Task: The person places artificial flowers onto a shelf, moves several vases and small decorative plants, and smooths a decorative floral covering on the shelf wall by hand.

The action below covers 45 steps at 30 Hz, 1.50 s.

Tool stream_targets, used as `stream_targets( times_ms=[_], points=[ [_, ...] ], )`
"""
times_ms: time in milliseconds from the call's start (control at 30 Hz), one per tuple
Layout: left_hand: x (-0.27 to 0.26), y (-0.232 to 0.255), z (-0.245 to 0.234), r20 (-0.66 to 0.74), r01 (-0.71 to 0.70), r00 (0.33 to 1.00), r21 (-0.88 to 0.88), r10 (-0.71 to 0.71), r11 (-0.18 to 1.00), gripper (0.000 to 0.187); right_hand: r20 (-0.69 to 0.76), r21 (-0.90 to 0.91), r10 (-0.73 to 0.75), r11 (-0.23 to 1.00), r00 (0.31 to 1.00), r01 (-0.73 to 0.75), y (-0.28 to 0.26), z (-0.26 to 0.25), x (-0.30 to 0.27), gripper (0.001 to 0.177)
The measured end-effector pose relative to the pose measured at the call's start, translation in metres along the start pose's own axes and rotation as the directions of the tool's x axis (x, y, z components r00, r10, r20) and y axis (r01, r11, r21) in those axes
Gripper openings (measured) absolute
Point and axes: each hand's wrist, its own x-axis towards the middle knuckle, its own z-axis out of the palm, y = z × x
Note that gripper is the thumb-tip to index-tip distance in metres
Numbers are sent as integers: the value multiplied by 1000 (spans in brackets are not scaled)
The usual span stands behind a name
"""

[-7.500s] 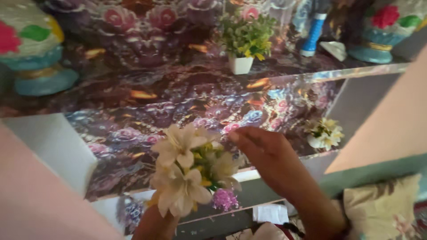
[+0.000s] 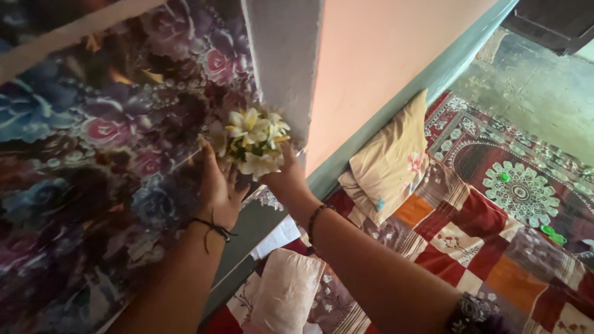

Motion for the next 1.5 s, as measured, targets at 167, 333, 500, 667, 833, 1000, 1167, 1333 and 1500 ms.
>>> stream_targets(
  times_ms=[167, 333, 500, 667, 833, 1000, 1167, 1333, 1500],
  points=[
    [18, -4, -1, 15, -19, 1000, -43, 20, 999, 95, 87, -29, -34, 999, 996, 37, -21, -3, -5, 114],
    [39, -3, -10, 113, -44, 993, -14, 46, 999, 80, 87, 169, -135, 978, 987, 118, -27, 4, -2, 128],
    [26, 4, -5, 176, 17, 984, 119, -38, 993, 72, 111, 105, -142, 986, 984, 130, -33, 3, -6, 108],
    [-13, 10, -3, 230, -62, 973, 118, 34, 991, 74, 124, 56, -262, 965, 957, 257, -45, 4, -23, 122],
    [-62, 18, -11, 268, -33, 962, 327, -59, 945, 76, 133, -23, -233, 971, 963, 238, -72, -10, -78, 88],
    [-94, 38, -5, 386, -127, 908, 624, -163, 771, 78, 84, 200, -268, 948, 960, 247, -127, -25, -130, 73],
    [-166, 69, -21, 612, -320, 754, 659, -238, 681, 74, 26, 21, 30, 999, 999, -30, -172, -53, -209, 64],
    [-213, 64, -57, 709, -714, 690, 631, 149, 303, 72, 81, 249, -66, 967, 995, 44, -203, -34, -298, 63],
    [-252, 46, -104, 670, -770, 630, 477, 392, 423, 61, 135, 273, -108, 960, 985, 68, -225, 5, -389, 54]
  ],
)
